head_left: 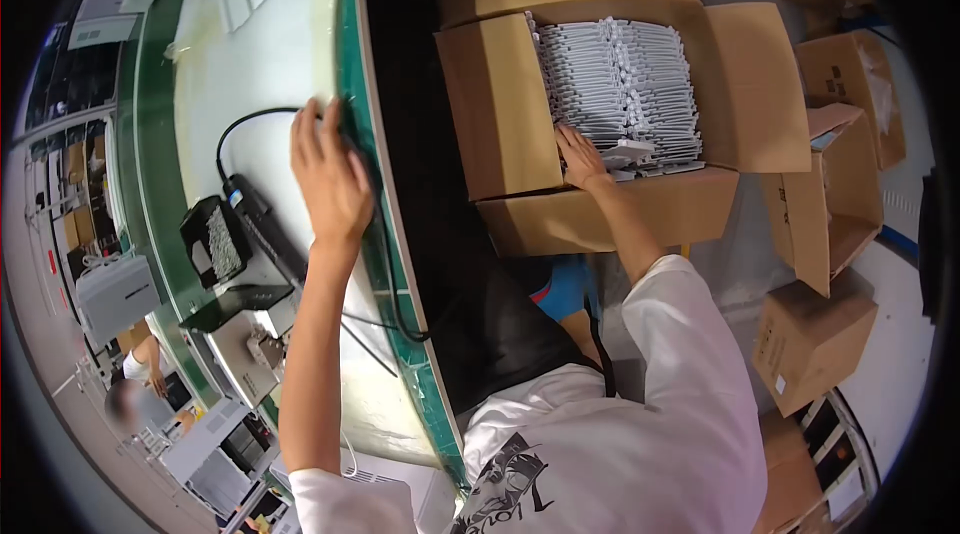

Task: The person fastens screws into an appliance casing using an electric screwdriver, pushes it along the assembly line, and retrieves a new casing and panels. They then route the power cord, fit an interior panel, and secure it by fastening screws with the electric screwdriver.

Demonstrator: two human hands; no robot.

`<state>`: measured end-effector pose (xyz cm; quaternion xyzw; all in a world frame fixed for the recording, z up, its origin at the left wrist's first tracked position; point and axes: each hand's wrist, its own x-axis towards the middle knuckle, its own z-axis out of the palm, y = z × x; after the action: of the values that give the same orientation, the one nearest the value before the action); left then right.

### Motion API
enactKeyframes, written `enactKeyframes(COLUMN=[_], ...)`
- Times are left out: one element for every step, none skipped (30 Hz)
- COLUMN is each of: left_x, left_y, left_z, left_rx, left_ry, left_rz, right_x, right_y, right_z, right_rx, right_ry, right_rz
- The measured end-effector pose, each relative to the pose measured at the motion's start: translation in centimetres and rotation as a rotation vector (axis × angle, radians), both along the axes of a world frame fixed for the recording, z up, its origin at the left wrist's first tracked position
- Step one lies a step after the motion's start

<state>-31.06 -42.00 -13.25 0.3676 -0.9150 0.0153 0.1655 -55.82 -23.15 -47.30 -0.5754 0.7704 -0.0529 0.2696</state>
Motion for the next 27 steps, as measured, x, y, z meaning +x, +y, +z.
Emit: enactKeyframes(left_x=[0.0,0.0,0.1,-0.1,-0.2,-0.2,-0.2,0.0,-0.1,-0.2,-0.2,-0.2,-0.2,-0.2,-0.1,-0.2,-0.3,-0.3,-0.3,-0.3,-0.3,-0.3,-0.3,-0.3,-0.3,-0.3,-0.2], left_y=[0.1,0.0,-0.2,-0.2,-0.3,-0.3,-0.3,-0.5,-0.4,-0.3,-0.3,-0.2,-0.2,-0.3,-0.3,-0.3,-0.3,-0.3,-0.4,-0.4,-0.3,-0.4,-0.4,-0.4,-0.3,-0.3,-0.4], left_z=[-0.1,0.0,-0.1,-0.1,-0.2,-0.4,-0.5,-0.7,-0.7,-0.6,-0.6,-0.7,-0.6,-0.6,-0.7,-0.6,-0.5,-0.5,-0.5,-0.6,-0.6,-0.6,-0.5,-0.5,-0.4,-0.3,-0.3], left_rx=[0.01,0.022,0.033,0.016,0.006,0.001,-0.005,-0.011,-0.006,-0.003,-0.011,-0.006,-0.007,-0.009,-0.01,-0.022,-0.023,-0.021,-0.035,-0.031,-0.027,-0.029,-0.026,-0.02,-0.015,-0.012,-0.009], left_ry=[-0.005,-0.01,-0.009,-0.011,-0.014,-0.023,-0.027,-0.014,-0.019,-0.025,-0.03,-0.028,-0.027,-0.026,-0.021,-0.026,-0.025,-0.021,-0.022,-0.018,-0.014,-0.008,-0.004,0.001,0.002,0.004,-0.001], left_rz=[0.012,0.023,0.021,0.024,0.032,0.041,0.049,0.041,0.052,0.065,0.065,0.063,0.061,0.056,0.052,0.052,0.053,0.056,0.053,0.054,0.059,0.062,0.063,0.071,0.074,0.076,0.077], right_x=[-0.6,-1.0,-1.1,-0.9,-0.5,0.2,0.1,0.3,1.7,3.7,5.4,7.5,9.2,10.6,11.1,11.6,11.6,11.2,11.1,11.1,11.3,11.9,13.0,14.0,15.3,16.1,16.5], right_y=[-0.1,0.1,0.3,0.6,0.6,0.8,0.8,0.2,-0.4,-1.4,-2.4,-3.3,-4.4,-5.2,-5.9,-6.8,-7.3,-7.7,-7.7,-7.8,-8.1,-8.6,-9.6,-10.5,-11.1,-11.5,-12.1], right_z=[0.3,0.5,0.3,0.1,-0.1,0.6,2.2,5.5,8.3,9.0,9.9,10.6,10.2,9.0,7.5,5.9,4.5,4.0,3.4,2.9,3.1,3.4,3.8,4.4,3.5,2.6,2.6], right_rx=[-0.017,-0.032,-0.154,-0.228,-0.303,-0.372,-0.421,-0.475,-0.528,-0.611,-0.585,-0.672,-0.631,-0.592,-0.564,-0.535,-0.545,-0.485,-0.42,-0.35,-0.287,-0.199,-0.116,-0.034,-0.002,0.002,0.008], right_ry=[-0.04,-0.081,-0.116,-0.092,-0.066,-0.044,-0.011,-0.15,-0.292,-0.318,-0.356,-0.38,-0.447,-0.514,-0.426,-0.34,-0.291,-0.213,-0.136,-0.061,0.019,0.073,0.129,0.183,0.322,0.341,0.359], right_rz=[0.013,0.025,0.055,0.041,0.027,0.012,0.047,0.038,0.028,0.106,0.24,0.31,0.326,0.339,0.325,0.312,0.308,0.34,0.373,0.405,0.449,0.466,0.483,0.5,0.542,0.53,0.512])
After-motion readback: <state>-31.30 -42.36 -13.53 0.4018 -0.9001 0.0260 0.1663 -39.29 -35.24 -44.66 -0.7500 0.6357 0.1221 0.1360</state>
